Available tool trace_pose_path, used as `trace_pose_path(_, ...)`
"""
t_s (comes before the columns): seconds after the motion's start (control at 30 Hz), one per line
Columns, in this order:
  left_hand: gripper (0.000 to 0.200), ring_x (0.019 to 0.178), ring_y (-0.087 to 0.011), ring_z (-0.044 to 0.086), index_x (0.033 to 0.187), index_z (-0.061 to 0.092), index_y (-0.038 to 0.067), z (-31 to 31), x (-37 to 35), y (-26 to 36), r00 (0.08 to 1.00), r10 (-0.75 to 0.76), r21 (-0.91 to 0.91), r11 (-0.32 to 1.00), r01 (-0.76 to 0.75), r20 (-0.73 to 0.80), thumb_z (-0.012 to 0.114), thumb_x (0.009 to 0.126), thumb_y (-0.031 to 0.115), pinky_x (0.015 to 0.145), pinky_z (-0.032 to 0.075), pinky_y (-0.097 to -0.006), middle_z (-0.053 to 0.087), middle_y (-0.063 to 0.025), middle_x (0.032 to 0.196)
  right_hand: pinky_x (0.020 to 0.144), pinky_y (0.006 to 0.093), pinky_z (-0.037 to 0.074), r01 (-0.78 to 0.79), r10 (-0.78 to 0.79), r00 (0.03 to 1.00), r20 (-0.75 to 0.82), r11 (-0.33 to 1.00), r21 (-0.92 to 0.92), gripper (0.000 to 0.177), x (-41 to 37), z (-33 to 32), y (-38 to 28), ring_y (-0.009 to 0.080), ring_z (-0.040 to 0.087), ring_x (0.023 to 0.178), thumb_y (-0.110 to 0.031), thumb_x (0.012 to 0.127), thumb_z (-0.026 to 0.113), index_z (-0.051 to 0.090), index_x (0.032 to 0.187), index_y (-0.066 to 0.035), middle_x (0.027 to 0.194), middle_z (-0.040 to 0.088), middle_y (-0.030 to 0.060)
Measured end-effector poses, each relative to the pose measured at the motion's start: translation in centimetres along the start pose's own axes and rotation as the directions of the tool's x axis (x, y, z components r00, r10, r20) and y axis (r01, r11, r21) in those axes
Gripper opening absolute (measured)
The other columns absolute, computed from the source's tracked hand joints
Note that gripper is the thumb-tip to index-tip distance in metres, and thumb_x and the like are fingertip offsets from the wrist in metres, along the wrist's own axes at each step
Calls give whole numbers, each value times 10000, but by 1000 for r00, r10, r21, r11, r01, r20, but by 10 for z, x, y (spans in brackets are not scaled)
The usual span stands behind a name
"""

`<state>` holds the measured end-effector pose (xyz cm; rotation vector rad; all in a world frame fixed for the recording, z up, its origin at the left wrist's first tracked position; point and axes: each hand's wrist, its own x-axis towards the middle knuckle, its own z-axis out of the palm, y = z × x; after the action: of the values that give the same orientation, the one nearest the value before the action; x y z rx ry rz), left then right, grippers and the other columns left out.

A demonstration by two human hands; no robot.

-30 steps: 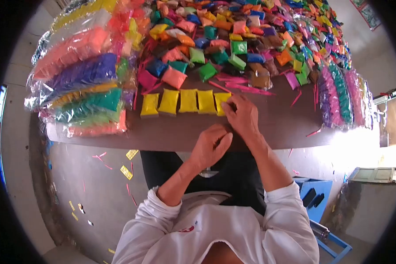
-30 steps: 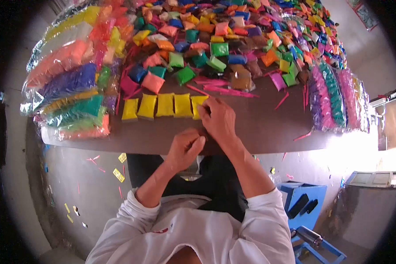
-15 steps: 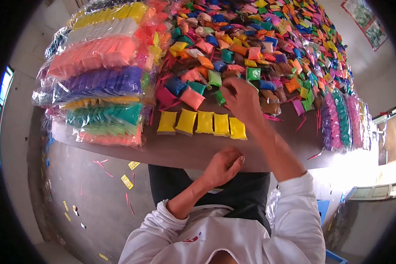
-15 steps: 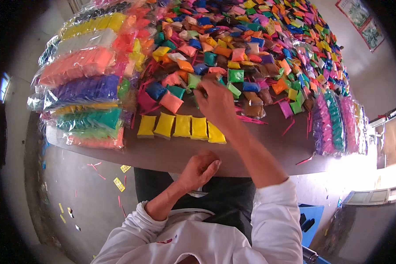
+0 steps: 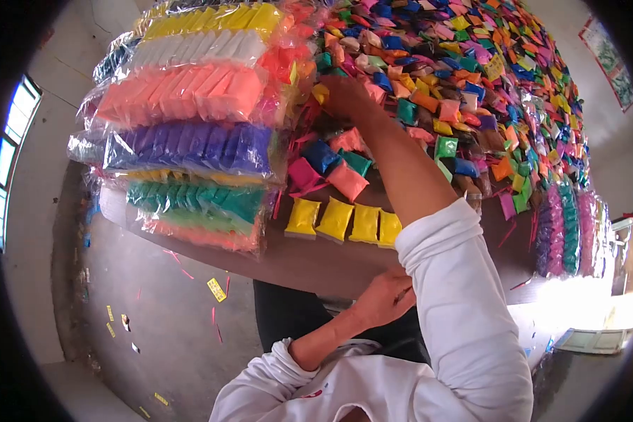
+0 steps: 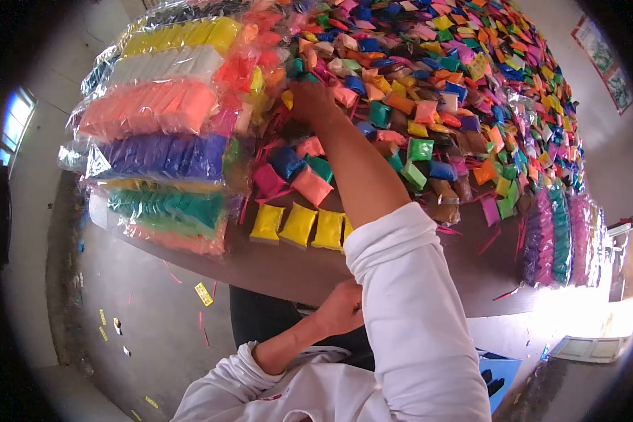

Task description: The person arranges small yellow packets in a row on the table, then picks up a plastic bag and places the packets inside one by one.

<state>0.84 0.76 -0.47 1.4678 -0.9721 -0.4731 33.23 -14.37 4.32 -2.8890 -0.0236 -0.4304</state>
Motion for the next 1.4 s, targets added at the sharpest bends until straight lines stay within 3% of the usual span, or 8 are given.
trace_pose_path(0.17, 109, 730, -370, 556, 843, 571, -29, 0, 3, -7, 996, 92, -7, 996, -92, -1, 582, 870, 76, 647, 472, -407, 551, -192, 819, 812, 446, 531, -54, 76, 986, -151, 988, 145, 345, 4, 14, 21, 361, 660, 943, -233, 826, 606, 636, 1143, -101, 964, 685, 190)
trace_pose_path(0.27, 132, 695, -238, 562, 899, 609, -6, 7, 3, 1, 989, -87, -262, 964, 52, -122, 568, 914, 119, 671, 464, -322, 596, -120, 804, 755, 396, 539, 26, 118, 940, -320, 910, 413, 316, -14, -27, 27, 320, 678, 841, -262, 849, 587, 635, 1106, -84, 846, 667, 190)
trace_pose_path(0.4, 272, 817, -101, 515, 967, 606, -15, 3, -3, -2, 979, -202, -335, 924, 185, -16, 461, 1009, 211, 727, 450, -275, 576, -43, 877, 710, 287, 526, -82, 84, 995, 46, 499, 863, 344, -105, -107, 33, 121, 640, 764, -282, 912, 563, 628, 1104, -3, 840, 659, 56)
trace_pose_path(0.77, 408, 822, -192, 552, 989, 609, -5, 17, 3, 2, 995, -88, -83, 993, 85, -38, 455, 1007, 372, 716, 443, -300, 584, -111, 887, 721, 238, 463, -463, -27, 774, 633, 658, 594, 232, -344, -163, 41, 65, 567, 833, -172, 864, 696, 596, 1025, -40, 909, 623, 10)
trace_pose_path(0.97, 450, 806, -133, 546, 1131, 566, -7, 14, -1, 11, 971, -238, -263, 937, 230, 2, 554, 978, 416, 703, 448, -253, 598, -55, 924, 745, 262, 478, -316, 15, 946, 323, 253, 914, 335, -374, -121, 26, 98, 593, 824, -248, 888, 707, 624, 1092, 4, 903, 653, 29)
trace_pose_path(1.17, 415, 865, -135, 577, 1160, 550, -20, 18, -1, 6, 968, -252, -192, 950, 245, -11, 552, 992, 360, 732, 471, -269, 613, -74, 962, 751, 246, 484, -408, 221, 907, 358, 257, 876, 310, -399, -111, 11, 75, 581, 834, -238, 917, 674, 637, 1078, 25, 926, 655, 28)
trace_pose_path(1.27, 396, 886, -166, 598, 1145, 566, -23, 19, -1, 6, 973, -232, -133, 964, 229, -6, 552, 993, 343, 751, 480, -286, 620, -108, 978, 719, 235, 474, -291, 245, 931, 271, 53, 955, 288, -403, -104, 3, 62, 567, 803, -241, 921, 664, 657, 1031, 25, 887, 653, 6)
trace_pose_path(1.4, 365, 889, -200, 610, 1116, 593, -21, 15, 2, 9, 980, -199, -41, 979, 199, 18, 545, 996, 321, 761, 486, -300, 616, -130, 994, 688, 219, 454, -276, 276, 934, 228, 147, 950, 283, -410, -90, 7, 58, 541, 761, -247, 937, 644, 648, 1039, 18, 869, 628, -17)
